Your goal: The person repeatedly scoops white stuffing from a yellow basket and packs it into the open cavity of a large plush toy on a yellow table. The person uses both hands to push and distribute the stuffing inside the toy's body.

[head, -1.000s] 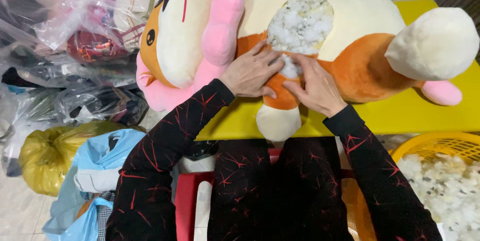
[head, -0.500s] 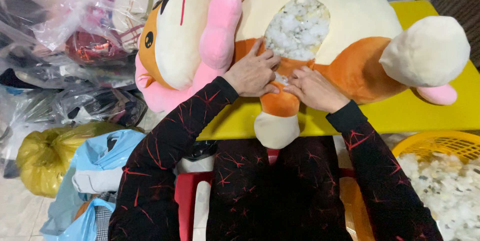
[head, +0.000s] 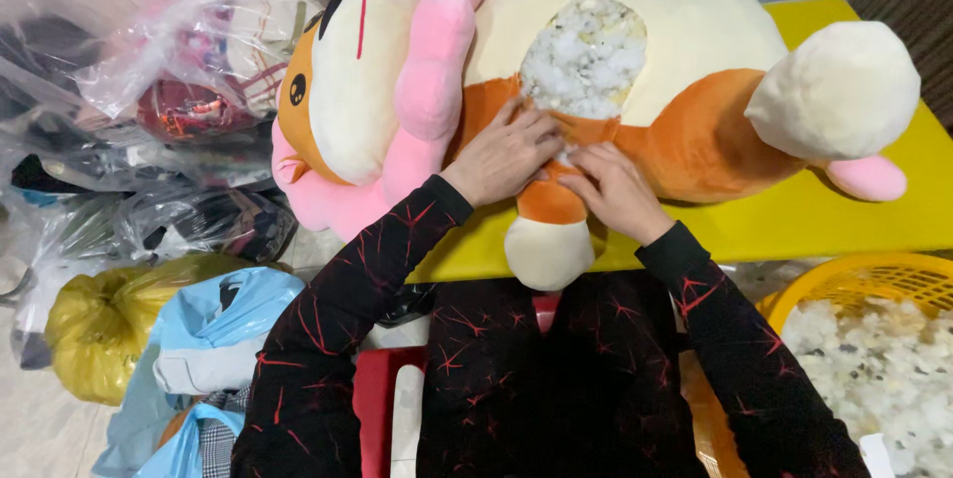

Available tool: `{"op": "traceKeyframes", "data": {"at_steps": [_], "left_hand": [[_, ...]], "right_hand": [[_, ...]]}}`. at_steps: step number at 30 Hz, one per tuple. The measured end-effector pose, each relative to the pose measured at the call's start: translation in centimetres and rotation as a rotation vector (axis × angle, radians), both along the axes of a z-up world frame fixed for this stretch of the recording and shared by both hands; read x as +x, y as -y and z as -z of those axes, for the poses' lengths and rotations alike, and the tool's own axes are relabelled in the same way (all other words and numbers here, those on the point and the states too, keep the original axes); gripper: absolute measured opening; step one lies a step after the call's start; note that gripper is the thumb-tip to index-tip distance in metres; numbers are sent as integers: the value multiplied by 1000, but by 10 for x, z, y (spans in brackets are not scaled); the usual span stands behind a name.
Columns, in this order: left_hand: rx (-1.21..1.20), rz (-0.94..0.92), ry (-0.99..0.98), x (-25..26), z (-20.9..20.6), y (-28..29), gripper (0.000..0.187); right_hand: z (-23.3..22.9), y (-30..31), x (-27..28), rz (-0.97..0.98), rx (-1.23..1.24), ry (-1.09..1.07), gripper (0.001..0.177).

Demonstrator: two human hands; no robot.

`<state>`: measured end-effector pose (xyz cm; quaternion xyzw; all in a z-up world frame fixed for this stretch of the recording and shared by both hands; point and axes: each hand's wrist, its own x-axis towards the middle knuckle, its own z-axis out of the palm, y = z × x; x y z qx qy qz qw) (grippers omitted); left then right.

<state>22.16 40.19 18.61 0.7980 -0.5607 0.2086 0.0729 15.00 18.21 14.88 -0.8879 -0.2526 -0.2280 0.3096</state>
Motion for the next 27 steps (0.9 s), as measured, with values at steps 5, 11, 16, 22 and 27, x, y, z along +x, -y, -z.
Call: {"op": "traceKeyframes", "data": {"at_steps": [5,11,16,22,27], "left_hand": [[144,-56,-33,0,2,12,40],[353,-224,-275,0,0,21,49],[254,-215,-1,-15,6,26,35],[-69,-310,156,-40,-4,34,40],[-420,-72,-95,-94,-1,85,26]], "right_hand": [[-1,10,7,66,81,-210,21],[-7,13,0,97,-99,-209,19],[0,15,-19,33,-119,123,39],[3,69,-86,135,-256,7,61],[8,175,-179,366,-283,-69,44]]}}
